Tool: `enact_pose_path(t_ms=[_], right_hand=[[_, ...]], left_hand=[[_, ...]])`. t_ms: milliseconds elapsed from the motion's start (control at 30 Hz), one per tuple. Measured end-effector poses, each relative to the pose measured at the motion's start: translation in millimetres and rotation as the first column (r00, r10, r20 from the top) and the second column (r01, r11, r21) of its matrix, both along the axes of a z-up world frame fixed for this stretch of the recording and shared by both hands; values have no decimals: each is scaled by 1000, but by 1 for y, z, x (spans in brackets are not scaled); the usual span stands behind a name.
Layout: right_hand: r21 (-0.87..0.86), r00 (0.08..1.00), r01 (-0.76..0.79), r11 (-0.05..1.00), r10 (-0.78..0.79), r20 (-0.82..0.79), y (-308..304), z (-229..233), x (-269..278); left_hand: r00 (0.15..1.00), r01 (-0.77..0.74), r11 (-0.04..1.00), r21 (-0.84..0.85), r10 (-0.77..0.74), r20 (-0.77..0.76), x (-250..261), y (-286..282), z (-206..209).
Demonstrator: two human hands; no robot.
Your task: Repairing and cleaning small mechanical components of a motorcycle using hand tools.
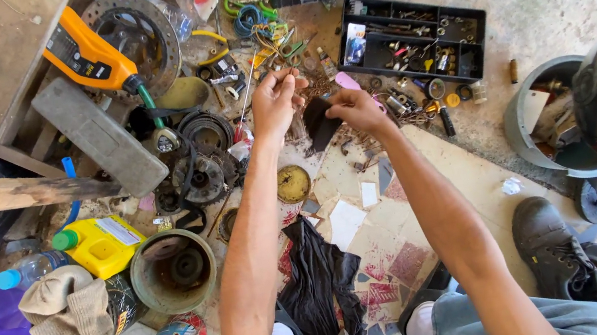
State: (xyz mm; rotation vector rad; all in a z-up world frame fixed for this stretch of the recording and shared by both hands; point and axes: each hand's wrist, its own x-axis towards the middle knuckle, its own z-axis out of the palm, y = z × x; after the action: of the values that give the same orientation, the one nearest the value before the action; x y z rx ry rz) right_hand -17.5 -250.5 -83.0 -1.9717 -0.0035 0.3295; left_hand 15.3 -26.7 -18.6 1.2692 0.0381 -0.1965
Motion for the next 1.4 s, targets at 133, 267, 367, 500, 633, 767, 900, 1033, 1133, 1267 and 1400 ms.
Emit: enact_pose_path(t_ms=[133, 267, 367, 500, 633, 767, 900, 1033, 1133, 1267, 1400], right_hand=[[310, 961, 232, 922, -169, -217, -14, 80, 5], [653, 969, 239, 718, -217, -117, -24, 147, 15], [793, 978, 130, 596, -206, -5, -18, 225, 14], [874, 982, 22, 485, -174, 72, 10, 302, 4], [935, 976, -15, 354, -196, 90, 38, 324, -3], [981, 985, 35, 191, -174, -1, 60, 327, -15], [966, 975, -5, 260, -212, 62, 70, 307, -18], [936, 925, -16, 352, -351, 148, 75, 295, -16], [926, 902, 47, 374, -414, 121, 78, 293, -16], [918, 888, 64, 392, -442, 127, 76, 295, -14], [922, 901, 57, 384, -418, 118, 81, 311, -18]], left_hand=[[998, 27, 1000, -3, -27, 62, -3, -11, 59], [981, 58, 983, 173, -88, 173, -1, -26, 115], [932, -33, 941, 338, -93, 351, 9, -38, 151], [751, -299, 828, 474, -103, 653, 9, -42, 235], [516, -456, 781, 428, -160, 842, -3, -42, 267], [478, -465, 737, 490, -258, 840, -15, -33, 264], [451, -547, 598, 585, -379, 808, -36, -25, 267], [485, -503, 655, 565, -328, 811, -45, -31, 246], [553, -425, 734, 530, -253, 794, -47, -40, 234], [812, -191, 887, 421, -98, 575, -49, -46, 235], [938, 130, 987, -95, -92, 334, -49, -36, 243]])
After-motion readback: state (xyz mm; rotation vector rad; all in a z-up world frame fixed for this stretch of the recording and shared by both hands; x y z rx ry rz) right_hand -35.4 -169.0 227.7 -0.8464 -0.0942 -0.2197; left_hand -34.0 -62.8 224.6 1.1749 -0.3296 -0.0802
